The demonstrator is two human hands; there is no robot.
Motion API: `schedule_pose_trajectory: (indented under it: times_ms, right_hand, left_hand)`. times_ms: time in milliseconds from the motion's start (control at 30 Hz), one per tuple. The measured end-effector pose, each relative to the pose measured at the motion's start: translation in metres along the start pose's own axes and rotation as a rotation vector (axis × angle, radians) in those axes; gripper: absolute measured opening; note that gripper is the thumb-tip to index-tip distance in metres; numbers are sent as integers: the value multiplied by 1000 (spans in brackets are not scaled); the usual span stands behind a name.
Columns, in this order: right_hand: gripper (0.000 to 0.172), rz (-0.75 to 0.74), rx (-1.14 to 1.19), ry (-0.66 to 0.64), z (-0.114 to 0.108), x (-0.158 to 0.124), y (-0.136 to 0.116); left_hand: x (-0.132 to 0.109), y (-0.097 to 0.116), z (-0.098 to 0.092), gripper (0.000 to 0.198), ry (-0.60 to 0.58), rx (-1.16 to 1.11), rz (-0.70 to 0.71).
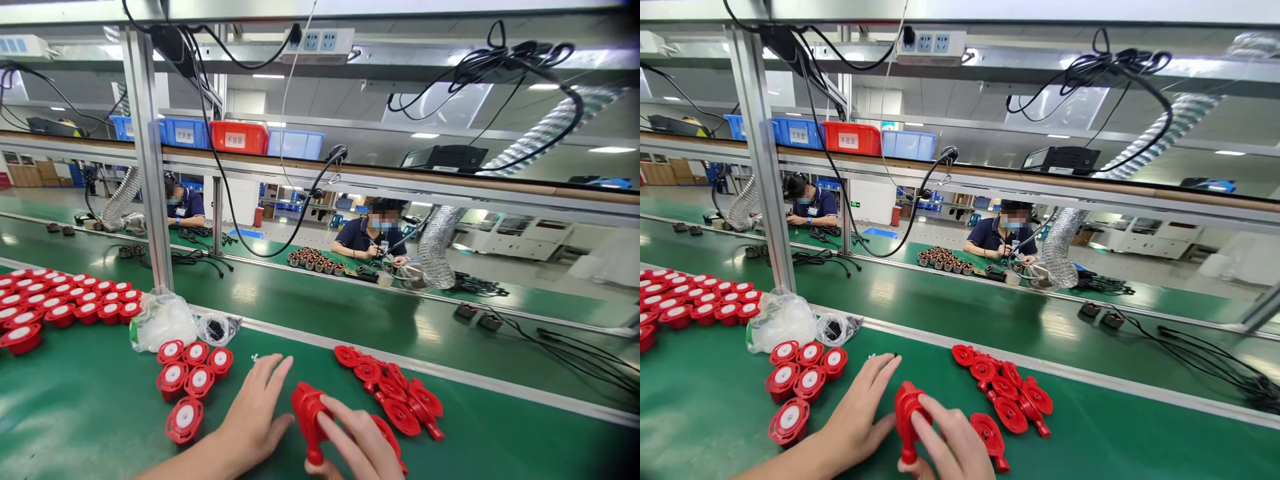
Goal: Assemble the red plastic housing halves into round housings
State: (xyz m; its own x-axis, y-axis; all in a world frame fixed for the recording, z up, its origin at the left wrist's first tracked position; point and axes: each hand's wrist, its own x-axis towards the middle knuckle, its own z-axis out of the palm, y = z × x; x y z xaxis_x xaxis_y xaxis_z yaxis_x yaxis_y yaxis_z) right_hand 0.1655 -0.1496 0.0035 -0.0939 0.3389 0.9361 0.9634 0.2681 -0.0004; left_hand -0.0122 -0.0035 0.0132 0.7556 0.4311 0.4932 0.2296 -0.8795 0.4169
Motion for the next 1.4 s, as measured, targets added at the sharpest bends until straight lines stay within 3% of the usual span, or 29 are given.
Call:
schedule_pose_trajectory:
  times_ms: [100, 167, 267, 333, 433, 533, 600, 667, 767, 833, 900, 967, 1100, 1167, 1233, 1400]
  right_hand:
    - [60, 21, 92, -130, -4, 4, 11]
    - [61, -33, 176, -290, -7, 14, 11]
    - [49, -125, 315, -619, -10, 32, 5]
    - [52, -101, 313, -718, -11, 40, 2]
    - [57, 177, -29, -720, -16, 38, 10]
    - [41, 557, -519, -827, -25, 24, 30]
    - [36, 714, -623, -965, -28, 16, 41]
    - [29, 777, -586, -1049, -27, 11, 47]
    - [25, 743, -468, -1030, -18, 10, 41]
    - [35, 698, -334, -957, -12, 11, 35]
    - [51, 692, -198, -897, -7, 11, 29]
    - [55, 718, -112, -875, -5, 11, 28]
    - [32, 783, -22, -865, -3, 9, 32]
    - [32, 806, 50, -792, 0, 9, 35]
    - [38, 914, 201, -712, 5, 9, 36]
    - [56, 1457, 856, -547, 19, 13, 36]
  left_hand:
    - [2, -1, -8, 97, -65, 323, -198]
    - [4, -1, -17, 95, -71, 539, -312]
    - [3, 0, -30, 80, -123, 776, -419]
    - [1, 1, -34, 70, -178, 872, -438]
    - [-6, 1, -30, 67, -204, 912, -393]
    - [-13, -1, -15, 73, -203, 793, -265]
    - [-14, -5, -4, 80, -225, 627, -135]
    - [-13, -8, 3, 82, -250, 420, 9]
    - [-8, -7, 6, 79, -240, 118, 163]
    - [-7, -4, 6, 78, -211, -50, 153]
    - [-6, -2, 7, 79, -169, -177, 49]
    - [-6, -3, 9, 79, -140, -278, -94]
    - [-2, -8, 13, 78, -162, -422, -323]
    - [1, -8, 13, 71, -171, -531, -377]
    - [4, -6, 11, 67, -190, -751, -394]
    - [8, 0, 12, 83, -211, -1338, -537]
